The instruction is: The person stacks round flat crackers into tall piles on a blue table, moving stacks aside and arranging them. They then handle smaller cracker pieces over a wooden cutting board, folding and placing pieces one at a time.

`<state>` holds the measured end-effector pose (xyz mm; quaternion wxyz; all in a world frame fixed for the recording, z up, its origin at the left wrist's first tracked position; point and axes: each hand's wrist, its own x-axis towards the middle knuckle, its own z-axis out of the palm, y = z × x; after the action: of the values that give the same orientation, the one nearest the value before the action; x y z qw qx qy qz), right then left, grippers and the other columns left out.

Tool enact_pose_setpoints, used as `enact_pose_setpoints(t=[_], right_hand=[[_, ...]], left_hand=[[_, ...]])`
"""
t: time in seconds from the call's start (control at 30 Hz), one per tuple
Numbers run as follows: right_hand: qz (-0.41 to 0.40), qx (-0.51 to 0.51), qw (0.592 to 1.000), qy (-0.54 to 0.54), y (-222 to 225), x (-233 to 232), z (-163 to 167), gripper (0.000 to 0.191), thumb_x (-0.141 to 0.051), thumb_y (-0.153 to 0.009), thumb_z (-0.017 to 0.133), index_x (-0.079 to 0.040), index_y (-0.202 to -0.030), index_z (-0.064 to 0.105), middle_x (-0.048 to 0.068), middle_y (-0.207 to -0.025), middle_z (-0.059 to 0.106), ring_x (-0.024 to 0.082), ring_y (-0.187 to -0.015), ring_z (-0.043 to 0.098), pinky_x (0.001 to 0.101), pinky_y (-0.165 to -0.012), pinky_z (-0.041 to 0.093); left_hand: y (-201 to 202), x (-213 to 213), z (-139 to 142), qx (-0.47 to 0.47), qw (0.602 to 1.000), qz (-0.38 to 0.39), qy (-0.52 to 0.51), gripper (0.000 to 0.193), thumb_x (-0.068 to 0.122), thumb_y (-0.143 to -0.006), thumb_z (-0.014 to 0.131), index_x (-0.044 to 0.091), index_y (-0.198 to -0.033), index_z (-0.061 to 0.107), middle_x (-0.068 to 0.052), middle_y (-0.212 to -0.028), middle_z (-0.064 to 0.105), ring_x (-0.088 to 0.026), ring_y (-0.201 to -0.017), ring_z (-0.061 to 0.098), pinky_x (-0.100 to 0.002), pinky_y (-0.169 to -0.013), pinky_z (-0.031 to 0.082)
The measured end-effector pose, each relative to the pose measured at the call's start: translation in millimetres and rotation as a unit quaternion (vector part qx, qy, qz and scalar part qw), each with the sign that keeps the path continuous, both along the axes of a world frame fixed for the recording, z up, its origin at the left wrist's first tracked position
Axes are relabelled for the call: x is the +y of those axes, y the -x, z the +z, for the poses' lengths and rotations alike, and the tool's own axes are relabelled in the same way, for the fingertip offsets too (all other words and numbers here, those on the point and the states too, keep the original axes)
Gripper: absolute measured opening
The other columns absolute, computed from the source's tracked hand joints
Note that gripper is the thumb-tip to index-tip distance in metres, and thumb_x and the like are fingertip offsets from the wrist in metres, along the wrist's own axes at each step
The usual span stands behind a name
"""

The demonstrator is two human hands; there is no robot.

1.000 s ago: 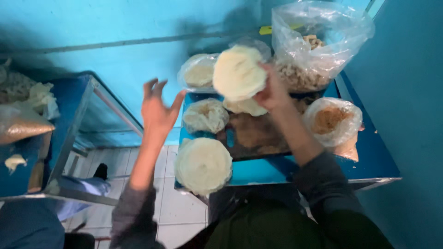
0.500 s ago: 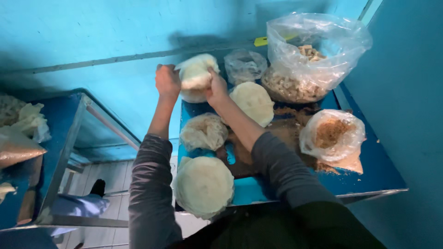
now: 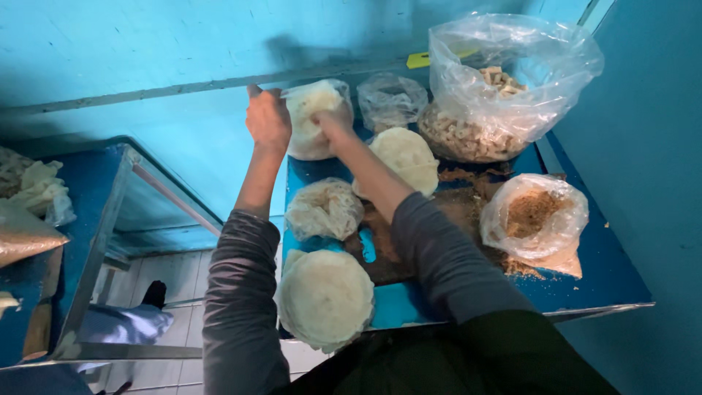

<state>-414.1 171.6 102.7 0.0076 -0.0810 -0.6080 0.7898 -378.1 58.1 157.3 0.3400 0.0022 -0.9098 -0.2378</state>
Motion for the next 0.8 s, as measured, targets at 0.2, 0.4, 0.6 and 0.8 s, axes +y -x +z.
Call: enact_pose_setpoints(t=[0.2,0.4,0.6,0.8], right_hand=[[0.038,0.077,0.848,-0.522,7.1,39.6,20.5,0.065,-0.052,-0.067,0.087,-0.006,-0.111,0.075,0.02,-0.121,0.07,0.033,-0.113,0.066,0.0451,-0.094,0.052],[0.105,0.137,0.7,-0.693,-7.0,51.1,41.3,0.063,-0.053,-0.072,0.085,-0.002,-0.107,0.075,0.02,-0.118,0.072,0.035,-0.11,0.069,0.0451,-0.092,0.055],[0.039,0.446,0.564,-0.694,-12.9,41.3,29.4,0.015,-0.015,-0.082,0.078,-0.009,-0.097,0.077,0.018,-0.098,0.071,0.039,-0.095,0.07,0.0499,-0.077,0.056],[0.11,0.489,0.625,-0.598,7.1,31.9,24.9,0.025,-0.016,-0.073,0.079,-0.015,-0.098,0.077,0.017,-0.097,0.071,0.04,-0.094,0.068,0.052,-0.079,0.055]], left_hand=[[10.9,-1.7,-5.5,0.165,0.983,-0.079,-0.026,0.016,0.01,-0.092,0.071,0.004,-0.106,0.074,-0.02,-0.115,0.06,-0.048,-0.097,0.066,-0.057,-0.081,0.054],[6.6,11.8,9.5,0.035,0.999,0.02,-0.017,0.015,0.019,-0.092,0.074,0.004,-0.091,0.074,-0.023,-0.112,0.059,-0.047,-0.086,0.067,-0.057,-0.071,0.054],[4.2,-4.0,19.9,0.044,0.998,-0.016,-0.042,0.011,0.014,-0.087,0.078,0.003,-0.087,0.075,-0.023,-0.107,0.061,-0.047,-0.09,0.066,-0.055,-0.075,0.054],[17.6,-1.1,6.5,0.09,0.993,-0.069,-0.039,0.011,0.001,-0.081,0.077,0.001,-0.092,0.077,-0.025,-0.105,0.064,-0.047,-0.094,0.066,-0.052,-0.078,0.055]])
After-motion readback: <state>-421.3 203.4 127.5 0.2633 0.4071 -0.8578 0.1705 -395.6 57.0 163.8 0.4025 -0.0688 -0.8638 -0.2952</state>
